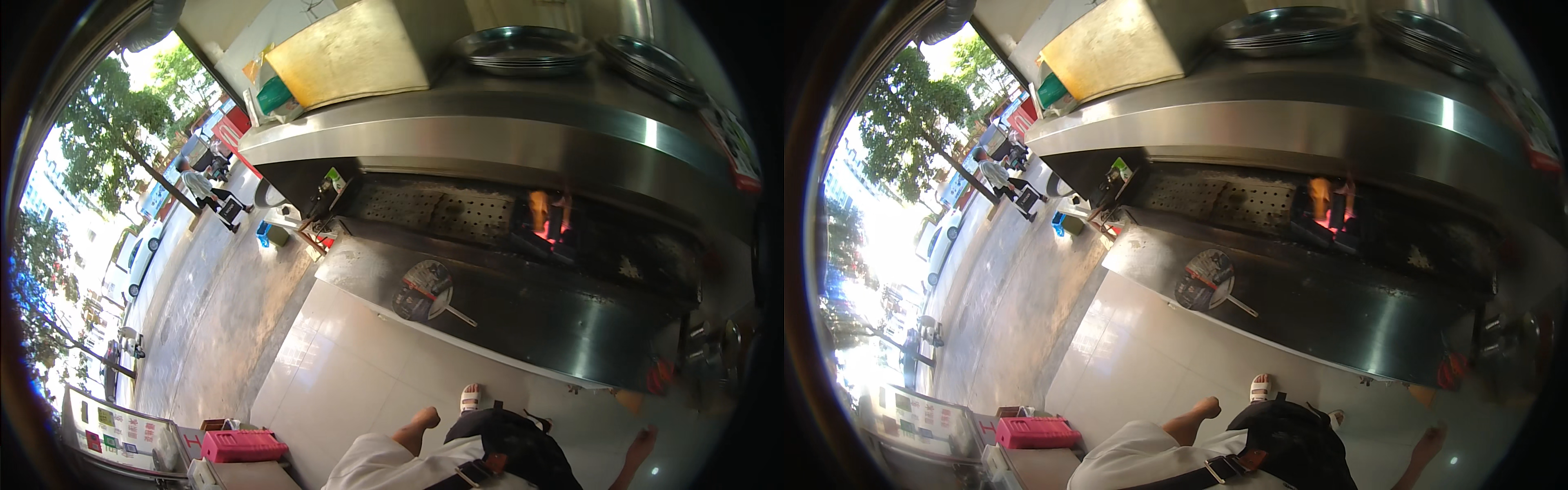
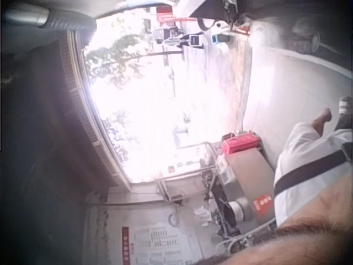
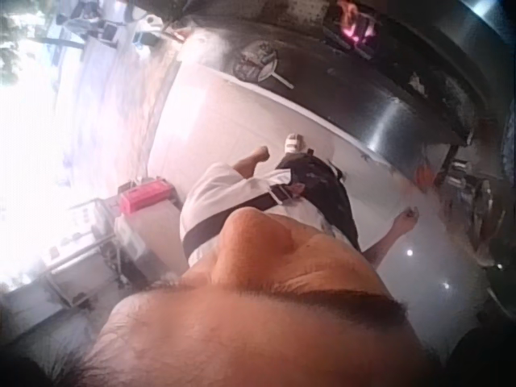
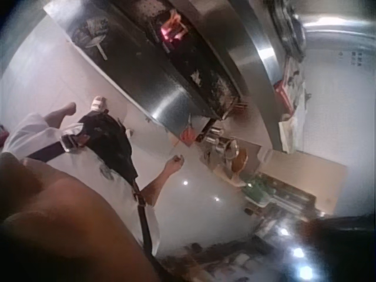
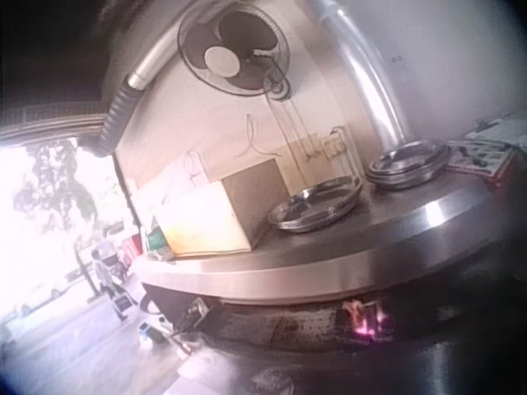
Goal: The person uses a handheld fan to stoke a charcoal fire inside a metal grill. They repeatedly fan the coals to increase airflow and maintain the flame, then briefly use scissors to adjust the burning material.
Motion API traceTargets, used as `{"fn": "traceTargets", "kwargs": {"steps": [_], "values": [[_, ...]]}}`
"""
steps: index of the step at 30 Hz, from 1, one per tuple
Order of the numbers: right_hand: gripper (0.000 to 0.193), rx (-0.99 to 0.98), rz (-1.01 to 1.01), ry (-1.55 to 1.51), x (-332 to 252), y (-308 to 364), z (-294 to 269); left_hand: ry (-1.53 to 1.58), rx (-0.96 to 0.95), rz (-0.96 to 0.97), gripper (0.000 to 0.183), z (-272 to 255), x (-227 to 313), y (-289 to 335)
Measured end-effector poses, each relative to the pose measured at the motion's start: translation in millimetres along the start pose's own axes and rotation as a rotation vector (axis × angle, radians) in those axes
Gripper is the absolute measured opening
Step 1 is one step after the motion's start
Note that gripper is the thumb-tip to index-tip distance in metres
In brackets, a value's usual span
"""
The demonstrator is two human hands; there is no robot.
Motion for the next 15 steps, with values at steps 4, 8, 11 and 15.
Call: {"fn": "traceTargets", "kwargs": {"steps": [4,8,11,15], "values": [[0.033,0.069,-0.047,-0.064,16.9,-78.9,1.5,-0.24,-0.388,0.156,0.022,45.0,56.2,-7.1],[0.036,0.027,-0.091,0.068,19.5,-125.7,15.4,0.167,-0.041,0.242,0.031,41.5,149.9,20.1],[0.035,-0.272,-0.078,-0.01,-29.0,-137.3,32.2,-0.046,0.079,0.315,0.032,36.7,163.5,24.8],[0.031,-0.254,-0.136,-0.093,-58.4,-140.4,31.1,0.228,-0.1,0.393,0.028,34.4,155.6,-0.6]]}}
Point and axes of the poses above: each hand's wrist, its own y-axis away from the middle knuckle, its own z-axis out of the palm, x = y × z, the point moved 6 cm from there along -y, towards the middle knuckle, and after that the axes turned 4 degrees about z, right-handed, at the moved point
